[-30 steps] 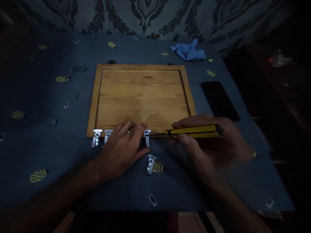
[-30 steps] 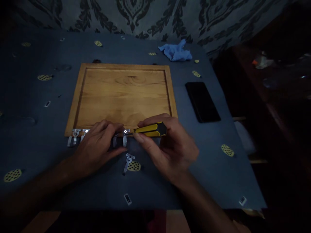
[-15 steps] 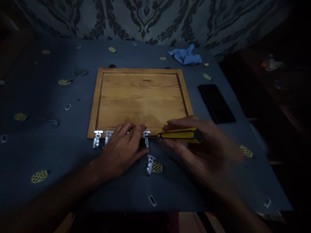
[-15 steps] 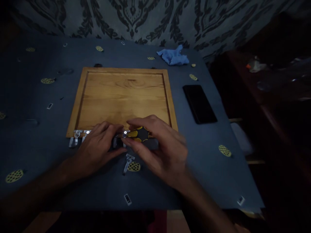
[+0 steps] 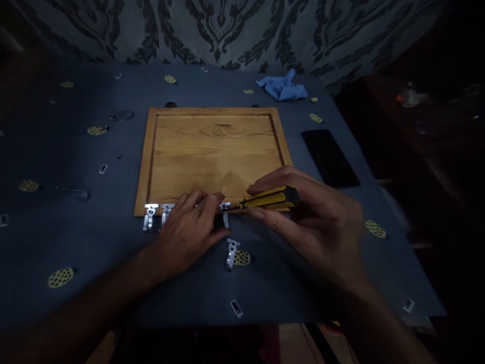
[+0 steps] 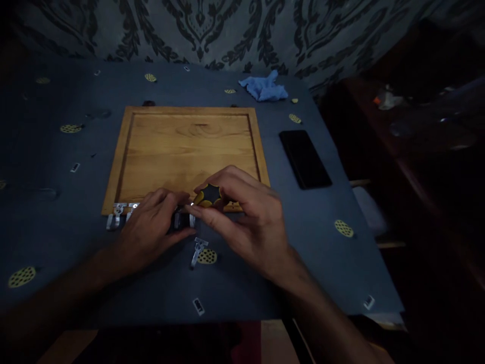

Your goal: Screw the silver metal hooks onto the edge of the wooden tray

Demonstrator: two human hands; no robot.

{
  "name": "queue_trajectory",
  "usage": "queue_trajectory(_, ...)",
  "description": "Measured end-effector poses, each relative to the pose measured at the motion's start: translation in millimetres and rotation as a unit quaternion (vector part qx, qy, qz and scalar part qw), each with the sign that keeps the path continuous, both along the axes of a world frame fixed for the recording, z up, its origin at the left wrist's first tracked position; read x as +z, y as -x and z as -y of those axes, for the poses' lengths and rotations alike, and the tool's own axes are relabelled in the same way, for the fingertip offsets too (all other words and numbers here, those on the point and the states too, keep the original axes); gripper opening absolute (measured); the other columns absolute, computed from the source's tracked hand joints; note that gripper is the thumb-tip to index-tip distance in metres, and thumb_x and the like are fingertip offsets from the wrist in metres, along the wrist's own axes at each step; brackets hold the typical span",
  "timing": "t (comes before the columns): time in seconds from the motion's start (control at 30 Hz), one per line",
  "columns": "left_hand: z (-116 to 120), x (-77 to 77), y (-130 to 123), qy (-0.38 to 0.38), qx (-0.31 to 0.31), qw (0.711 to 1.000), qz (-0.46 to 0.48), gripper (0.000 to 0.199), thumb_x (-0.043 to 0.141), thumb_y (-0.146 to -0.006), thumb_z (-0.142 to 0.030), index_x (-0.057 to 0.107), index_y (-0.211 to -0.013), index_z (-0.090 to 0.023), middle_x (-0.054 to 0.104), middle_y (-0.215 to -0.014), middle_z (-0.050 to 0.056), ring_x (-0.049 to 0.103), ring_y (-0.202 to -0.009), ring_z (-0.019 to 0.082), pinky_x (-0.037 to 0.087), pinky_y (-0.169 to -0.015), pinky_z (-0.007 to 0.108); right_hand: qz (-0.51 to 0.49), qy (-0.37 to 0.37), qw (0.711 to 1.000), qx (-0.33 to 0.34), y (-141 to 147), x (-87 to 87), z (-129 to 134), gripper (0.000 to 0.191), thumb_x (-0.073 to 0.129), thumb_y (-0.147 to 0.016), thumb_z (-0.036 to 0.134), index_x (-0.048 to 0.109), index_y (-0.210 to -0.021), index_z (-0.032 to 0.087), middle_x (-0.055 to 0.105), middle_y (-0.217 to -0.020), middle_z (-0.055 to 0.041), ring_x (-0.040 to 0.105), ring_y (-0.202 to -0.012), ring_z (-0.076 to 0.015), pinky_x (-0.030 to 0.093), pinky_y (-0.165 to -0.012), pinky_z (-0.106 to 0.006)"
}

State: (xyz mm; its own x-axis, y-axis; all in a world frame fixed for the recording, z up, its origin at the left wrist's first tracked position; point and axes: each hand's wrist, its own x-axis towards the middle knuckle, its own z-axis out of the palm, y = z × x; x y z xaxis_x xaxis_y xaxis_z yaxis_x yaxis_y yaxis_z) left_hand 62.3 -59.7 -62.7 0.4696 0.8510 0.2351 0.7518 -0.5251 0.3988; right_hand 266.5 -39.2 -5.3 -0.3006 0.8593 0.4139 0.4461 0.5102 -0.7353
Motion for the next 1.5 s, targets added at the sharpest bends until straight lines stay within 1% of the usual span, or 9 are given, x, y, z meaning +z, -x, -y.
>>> queue_trajectory(0.23, -1, -0.9, 2, -0.01, -0.005, 1.0, -0.009, 0.053, 0.08, -0.086, -0.029, 0.045, -0.125, -0.02, 0.067, -0.109, 0.007, 0.063, -0.103, 0.029, 0.053, -0.087, 0.042, -0.049, 0.068, 0.994, -0.07, 12, -2.1, 8, 0.02, 0.083, -0.084, 0.034, 0.067, -0.084, 0.021, 0.072, -0.081, 0.0026, 0.066, -0.06, -0.0108, 0.054, -0.056, -0.025)
queue_trajectory(0.4, -1, -0.4, 2, -0.003, 0.003, 1.0, -0.009, 0.053, 0.079, -0.086, -0.027, 0.045, -0.126, -0.019, 0.065, -0.108, 0.007, 0.062, -0.103, 0.029, 0.054, -0.087, 0.042, -0.098, 0.11, 0.989, -0.004, 5, 1.0, 7, 0.018, 0.074, -0.091, 0.027, 0.071, -0.109, 0.025, 0.075, -0.095, 0.0015, 0.071, -0.067, -0.0106, 0.059, -0.064, -0.024)
queue_trajectory(0.53, -1, -0.2, 2, -0.005, -0.002, 1.0, -0.008, 0.053, 0.08, -0.085, -0.026, 0.045, -0.126, -0.019, 0.065, -0.11, 0.007, 0.062, -0.103, 0.028, 0.054, -0.088, 0.042, -0.087, 0.084, 0.993, 0.002, 3, -1.4, 6, 0.004, 0.075, -0.09, 0.026, 0.074, -0.094, 0.024, 0.075, -0.093, 0.0002, 0.07, -0.068, -0.0116, 0.058, -0.062, -0.024)
queue_trajectory(0.63, 0, -1.2, 2, -0.003, 0.011, 1.0, -0.011, 0.052, 0.079, -0.086, -0.025, 0.046, -0.126, -0.02, 0.065, -0.109, 0.006, 0.063, -0.104, 0.028, 0.053, -0.089, 0.042, -0.079, 0.056, 0.995, -0.032, 6, -6.0, 6, 0.014, 0.083, -0.084, 0.03, 0.072, -0.087, 0.022, 0.074, -0.085, 0.0, 0.069, -0.068, -0.0139, 0.058, -0.059, -0.027)
queue_trajectory(0.77, 0, -1.6, 2, 0.004, 0.013, 1.0, -0.013, 0.052, 0.079, -0.086, -0.026, 0.047, -0.126, -0.021, 0.065, -0.109, 0.006, 0.063, -0.103, 0.028, 0.053, -0.089, 0.042, -0.137, -0.018, 0.989, -0.059, 7, -11.4, 8, 0.011, 0.081, -0.085, 0.025, 0.072, -0.091, 0.026, 0.075, -0.087, 0.0, 0.071, -0.075, -0.0169, 0.059, -0.061, -0.029)
queue_trajectory(0.87, 1, -0.3, 3, 0.005, 0.004, 1.0, -0.012, 0.052, 0.078, -0.087, -0.025, 0.046, -0.127, -0.019, 0.065, -0.112, 0.006, 0.063, -0.105, 0.027, 0.053, -0.091, 0.041, -0.192, -0.043, 0.975, -0.1, 4, -13.8, 10, 0.011, 0.078, -0.088, 0.024, 0.072, -0.095, 0.029, 0.075, -0.091, 0.0002, 0.07, -0.072, -0.016, 0.058, -0.059, -0.03)
queue_trajectory(0.93, 1, 0.4, 3, 0.003, 0.001, 1.0, -0.011, 0.053, 0.078, -0.087, -0.024, 0.046, -0.128, -0.019, 0.065, -0.112, 0.006, 0.063, -0.106, 0.027, 0.053, -0.091, 0.04, -0.194, -0.036, 0.974, -0.109, 2, -15.1, 11, 0.01, 0.078, -0.088, 0.023, 0.071, -0.093, 0.029, 0.074, -0.09, 0.001, 0.069, -0.068, -0.015, 0.058, -0.059, -0.031)
queue_trajectory(1.13, 0, -0.2, 3, 0.002, 0.008, 1.0, -0.007, 0.054, 0.079, -0.087, -0.026, 0.045, -0.129, -0.021, 0.065, -0.112, 0.006, 0.064, -0.106, 0.028, 0.054, -0.091, 0.042, -0.16, -0.005, 0.985, -0.067, 1, -18.7, 13, 0.009, 0.075, -0.089, 0.02, 0.07, -0.091, 0.027, 0.073, -0.087, 0.0023, 0.071, -0.07, -0.0154, 0.059, -0.062, -0.031)
queue_trajectory(1.5, 0, 1.4, 3, 0.003, -0.002, 1.0, -0.011, 0.052, 0.078, -0.087, -0.027, 0.047, -0.127, -0.018, 0.066, -0.111, 0.008, 0.062, -0.104, 0.028, 0.054, -0.089, 0.042, -0.128, 0.028, 0.988, -0.08, 3, -20.6, 15, 0.005, 0.074, -0.091, 0.026, 0.07, -0.093, 0.027, 0.075, -0.089, 0.0006, 0.073, -0.072, -0.0173, 0.062, -0.066, -0.034)
